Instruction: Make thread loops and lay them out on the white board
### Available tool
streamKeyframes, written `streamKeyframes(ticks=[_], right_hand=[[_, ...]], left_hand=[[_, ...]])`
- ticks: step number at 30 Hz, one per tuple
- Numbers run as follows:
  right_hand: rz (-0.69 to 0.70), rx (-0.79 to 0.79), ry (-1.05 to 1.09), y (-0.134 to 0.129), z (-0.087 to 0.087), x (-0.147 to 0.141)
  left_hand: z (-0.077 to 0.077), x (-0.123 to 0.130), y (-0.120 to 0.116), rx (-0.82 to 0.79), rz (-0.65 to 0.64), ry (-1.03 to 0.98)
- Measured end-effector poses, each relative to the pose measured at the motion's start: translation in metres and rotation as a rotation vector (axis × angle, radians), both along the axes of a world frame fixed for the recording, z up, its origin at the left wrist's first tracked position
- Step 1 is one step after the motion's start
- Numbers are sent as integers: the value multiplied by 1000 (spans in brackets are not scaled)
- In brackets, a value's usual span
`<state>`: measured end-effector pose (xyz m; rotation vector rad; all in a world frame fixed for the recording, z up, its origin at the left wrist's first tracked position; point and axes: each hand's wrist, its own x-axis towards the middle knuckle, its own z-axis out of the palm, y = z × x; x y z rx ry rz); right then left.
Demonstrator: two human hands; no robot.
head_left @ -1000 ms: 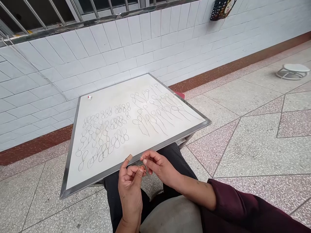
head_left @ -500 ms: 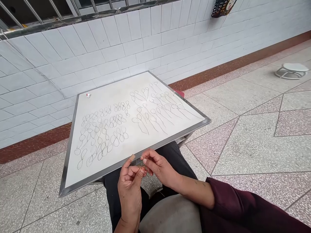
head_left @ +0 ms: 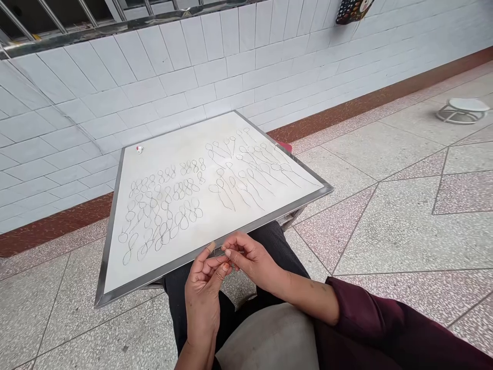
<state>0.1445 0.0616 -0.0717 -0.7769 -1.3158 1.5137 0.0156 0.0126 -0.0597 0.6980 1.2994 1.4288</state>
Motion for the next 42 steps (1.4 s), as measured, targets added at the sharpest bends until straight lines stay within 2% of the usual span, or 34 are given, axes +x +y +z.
streamKeyframes(ticks=[7,20,32,37,42], right_hand=[[1,12,-9,1,-2,1],[62,-8,30,4,-2,2],[9,98,-77,5,-6,2],[47,59,-34,4,-3,1],[151,-102,47,5,-1,1]], left_hand=[[-5,-3,-1,34,11,-8],[0,-9,-1,-8,-8,161],[3,-10,-2,-19,-21,139],[2,-11,0,-35,-29,110],[0,-13,1,-39,-30,118]])
